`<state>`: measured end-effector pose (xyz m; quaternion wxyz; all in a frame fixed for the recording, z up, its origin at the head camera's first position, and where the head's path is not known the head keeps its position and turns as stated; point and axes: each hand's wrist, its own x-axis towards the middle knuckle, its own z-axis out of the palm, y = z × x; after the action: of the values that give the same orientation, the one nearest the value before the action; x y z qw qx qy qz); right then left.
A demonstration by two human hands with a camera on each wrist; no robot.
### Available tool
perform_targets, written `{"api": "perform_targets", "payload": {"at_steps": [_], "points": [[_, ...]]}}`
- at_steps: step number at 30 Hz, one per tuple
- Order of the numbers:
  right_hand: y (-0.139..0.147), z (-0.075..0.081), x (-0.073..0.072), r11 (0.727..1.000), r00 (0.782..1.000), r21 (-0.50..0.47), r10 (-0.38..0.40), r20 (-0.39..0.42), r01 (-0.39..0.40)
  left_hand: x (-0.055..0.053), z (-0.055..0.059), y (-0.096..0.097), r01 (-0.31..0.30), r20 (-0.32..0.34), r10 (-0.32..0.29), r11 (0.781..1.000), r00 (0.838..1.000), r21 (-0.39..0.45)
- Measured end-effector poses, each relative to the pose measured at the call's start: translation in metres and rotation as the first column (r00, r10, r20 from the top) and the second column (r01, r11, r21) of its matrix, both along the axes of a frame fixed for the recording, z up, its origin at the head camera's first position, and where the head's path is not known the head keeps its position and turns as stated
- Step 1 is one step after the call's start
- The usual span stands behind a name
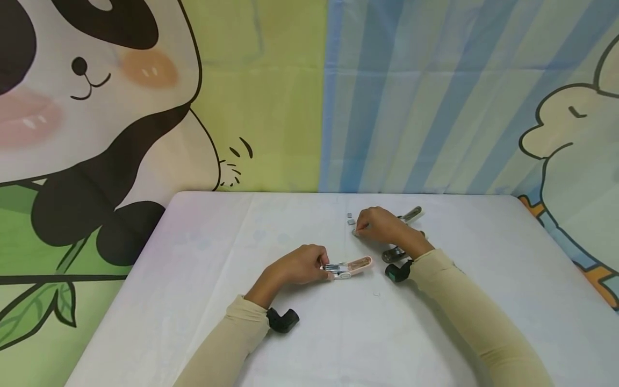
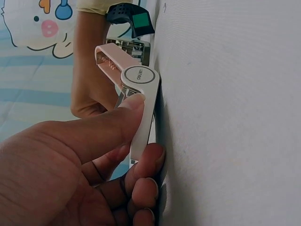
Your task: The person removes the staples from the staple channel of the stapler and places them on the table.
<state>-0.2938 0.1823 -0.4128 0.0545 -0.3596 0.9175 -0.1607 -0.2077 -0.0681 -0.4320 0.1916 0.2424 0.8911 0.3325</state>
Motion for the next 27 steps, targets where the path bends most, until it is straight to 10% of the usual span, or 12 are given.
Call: {"api": "perform_targets", "payload": {"at_steps": [12,20,27], "points": [[0.003,0.005,0.001,0.988,0.995,0.123,-0.097,0.025,0.094,-0.002,-0.002,0.0,0.008,-0.002,-0.008,1.0,1.0,-0.001],[0.008,0.021,0.029,0.995,0.982,-0.093,0.042,0.186,-0.025,-0.001,-0.002,0.0,0.004,-0.005,-0.004,1.0,1.0,-0.001],[0.016,0.03,0.057,0.989,0.946,-0.082,0.145,0.29,-0.127,0.001,0.001,0.002,0.011,-0.024,-0.011,1.0,1.0,0.005]]}}
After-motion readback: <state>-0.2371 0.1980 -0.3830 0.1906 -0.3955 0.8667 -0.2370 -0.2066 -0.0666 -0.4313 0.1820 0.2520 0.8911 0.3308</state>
